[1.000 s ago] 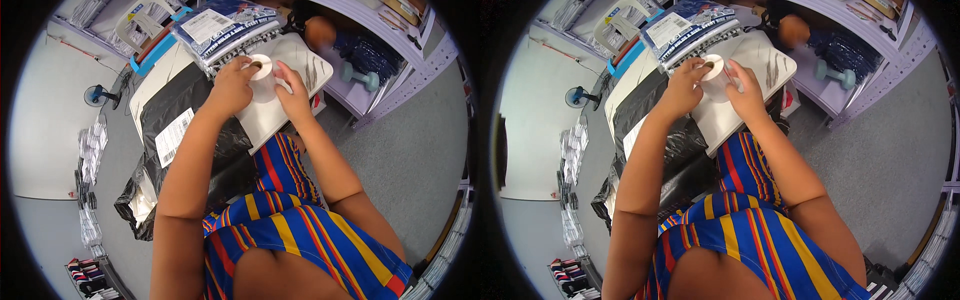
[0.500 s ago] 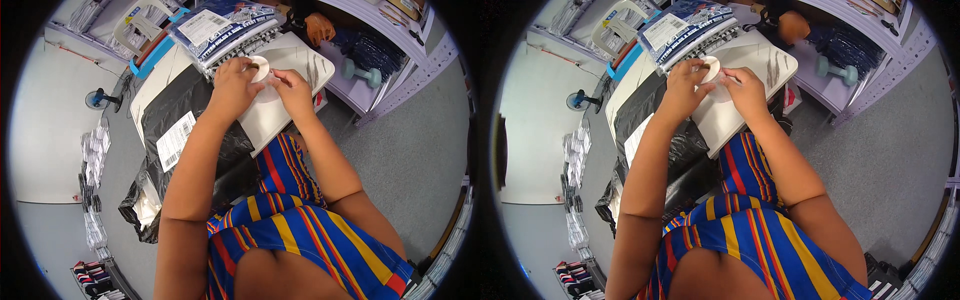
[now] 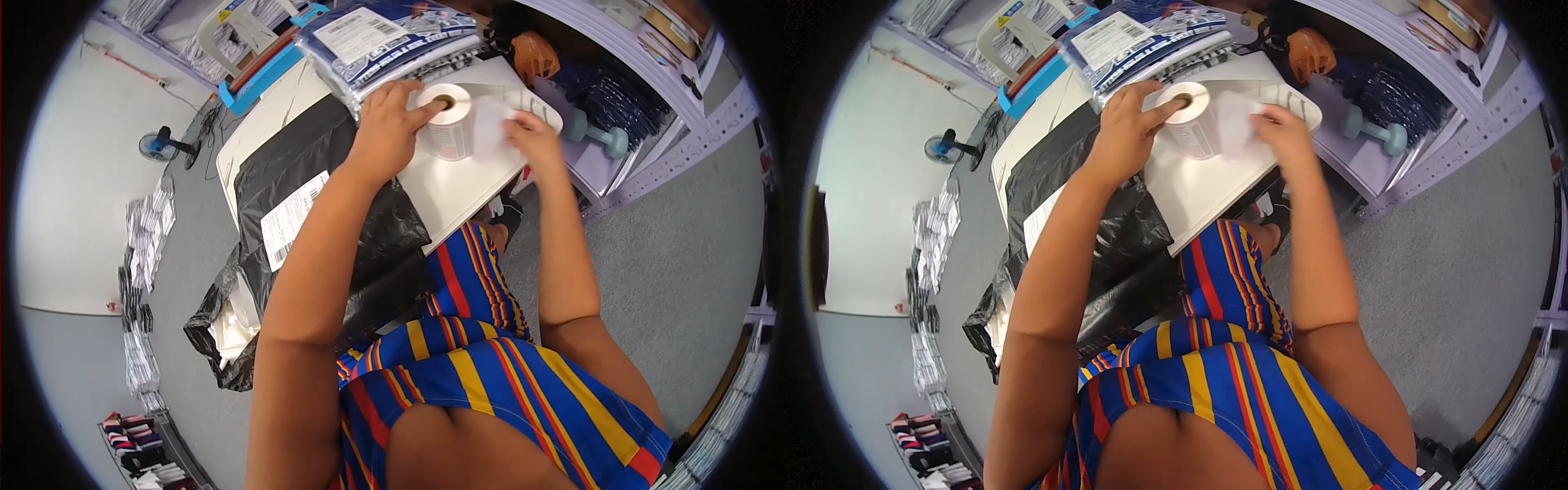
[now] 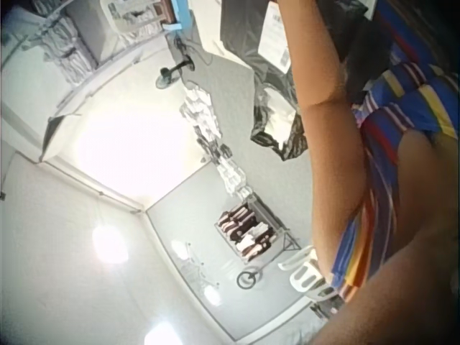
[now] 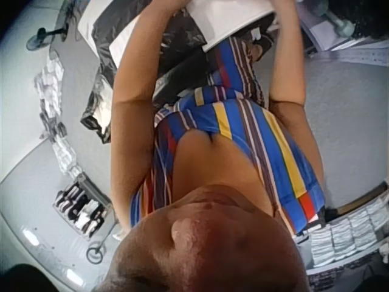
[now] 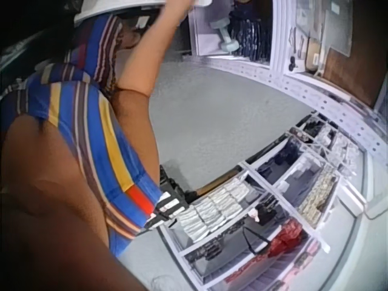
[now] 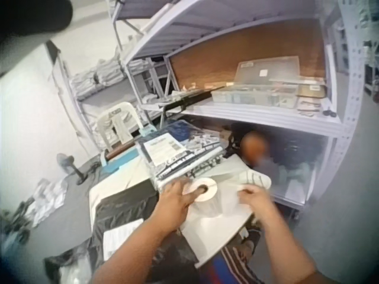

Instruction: The person packs folded clothes into black shipping bags, seals them, and affixes shipping labels. They repeat this process for multiple items, including blue and white garments, placing each sealed package aside on the table.

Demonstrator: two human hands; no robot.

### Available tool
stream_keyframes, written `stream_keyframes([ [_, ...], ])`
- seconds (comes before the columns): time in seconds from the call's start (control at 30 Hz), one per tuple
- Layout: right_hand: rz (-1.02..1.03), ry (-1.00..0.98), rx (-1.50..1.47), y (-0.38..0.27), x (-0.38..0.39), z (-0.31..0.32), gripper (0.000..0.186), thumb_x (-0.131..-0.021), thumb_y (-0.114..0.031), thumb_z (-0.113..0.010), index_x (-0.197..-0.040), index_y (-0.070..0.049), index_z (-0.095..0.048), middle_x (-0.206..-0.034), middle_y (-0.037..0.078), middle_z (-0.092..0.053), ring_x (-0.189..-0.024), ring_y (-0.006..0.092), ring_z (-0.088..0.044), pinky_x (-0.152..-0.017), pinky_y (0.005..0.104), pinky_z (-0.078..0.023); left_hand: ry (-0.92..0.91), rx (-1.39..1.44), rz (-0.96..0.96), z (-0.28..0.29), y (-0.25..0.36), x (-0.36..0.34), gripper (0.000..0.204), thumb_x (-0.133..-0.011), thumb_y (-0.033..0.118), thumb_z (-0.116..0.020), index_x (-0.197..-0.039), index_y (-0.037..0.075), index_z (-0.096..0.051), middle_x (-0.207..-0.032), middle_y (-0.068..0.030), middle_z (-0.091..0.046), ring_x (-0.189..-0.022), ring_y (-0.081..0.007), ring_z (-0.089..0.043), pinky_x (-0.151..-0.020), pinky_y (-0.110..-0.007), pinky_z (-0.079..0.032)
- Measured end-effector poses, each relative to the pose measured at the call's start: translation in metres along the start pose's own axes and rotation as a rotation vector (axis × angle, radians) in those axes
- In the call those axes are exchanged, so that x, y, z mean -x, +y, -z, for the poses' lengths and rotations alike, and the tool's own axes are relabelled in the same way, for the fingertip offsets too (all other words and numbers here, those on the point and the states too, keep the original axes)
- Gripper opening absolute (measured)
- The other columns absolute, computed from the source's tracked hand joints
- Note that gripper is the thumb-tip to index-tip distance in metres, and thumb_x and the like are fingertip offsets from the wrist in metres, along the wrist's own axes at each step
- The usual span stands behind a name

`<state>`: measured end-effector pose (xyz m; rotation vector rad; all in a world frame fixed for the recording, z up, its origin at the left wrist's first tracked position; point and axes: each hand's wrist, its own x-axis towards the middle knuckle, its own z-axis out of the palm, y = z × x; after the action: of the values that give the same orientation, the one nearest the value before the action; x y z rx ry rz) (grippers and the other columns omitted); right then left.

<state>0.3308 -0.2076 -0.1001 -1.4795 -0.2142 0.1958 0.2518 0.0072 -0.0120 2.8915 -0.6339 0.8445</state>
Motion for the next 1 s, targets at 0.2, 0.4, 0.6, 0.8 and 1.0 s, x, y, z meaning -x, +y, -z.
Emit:
stream_keyframes([
  [0.2, 0.308, 0.534, -0.277, -0.046, 0.022, 0.047, 0.019, -0.081, -0.012, -0.054, -0.097, -0.004, -0.053, -0.081, 0.003, -0.055, -0.068, 0.0099, -0.053, -0.059, 0.0211, -0.044, 0.369, -0.006, 0.225, 0.024, -0.022, 0.043, 0.045, -0.066, -0.001, -0.058, -0.108, 0.016, -0.055, -0.114, -0.0154, -0.041, -0.104, -0.0307, -0.041, -0.086, -0.036, -0.035],
  [0.4, 0.73, -0.335, 0.233, -0.059, 0.065, -0.111, 0.023, -0.077, 0.001, -0.05, -0.099, -0.004, -0.057, -0.106, 0.007, -0.053, -0.102, 0.0194, -0.049, -0.087, 0.0278, -0.038, 0.48, 0.076, 0.657, 0.067, -0.068, 0.128, 0.026, -0.078, 0.008, -0.051, -0.104, 0.008, -0.056, -0.108, -0.0132, -0.042, -0.1, -0.0251, -0.043, -0.085, -0.031, -0.035],
  [0.6, 0.662, -0.504, 0.338, -0.023, 0.057, -0.147, 0.022, -0.075, 0.002, -0.052, -0.096, -0.005, -0.058, -0.109, 0.01, -0.052, -0.094, 0.0245, -0.052, -0.079, 0.0292, -0.042, 0.36, 0.233, 0.563, 0.066, -0.056, 0.128, 0.023, -0.082, 0.015, -0.05, -0.101, 0.006, -0.057, -0.106, -0.0134, -0.047, -0.099, -0.026, -0.046, -0.083, -0.031, -0.037],
  [0.8, 0.585, -0.607, 0.687, -0.03, 0.071, -0.148, 0.026, -0.074, -0.002, -0.048, -0.098, -0.008, -0.058, -0.11, 0.01, -0.051, -0.099, 0.0258, -0.05, -0.08, 0.0347, -0.041, -0.113, 0.037, 0.468, 0.036, -0.047, 0.138, 0.033, -0.084, 0.03, -0.042, -0.108, 0.011, -0.054, -0.115, -0.0141, -0.046, -0.112, -0.0328, -0.038, -0.09, -0.043, -0.032],
  [1.0, 0.837, -0.582, 0.906, -0.073, 0.069, -0.179, 0.038, -0.077, -0.025, -0.051, -0.112, -0.011, -0.05, -0.124, 0.013, -0.04, -0.119, 0.0327, -0.03, -0.092, 0.046, -0.028, -0.026, 0.013, 0.678, 0.023, -0.087, 0.159, 0.038, -0.085, 0.037, -0.038, -0.109, 0.013, -0.054, -0.116, -0.0122, -0.047, -0.111, -0.0308, -0.041, -0.09, -0.045, -0.031],
])
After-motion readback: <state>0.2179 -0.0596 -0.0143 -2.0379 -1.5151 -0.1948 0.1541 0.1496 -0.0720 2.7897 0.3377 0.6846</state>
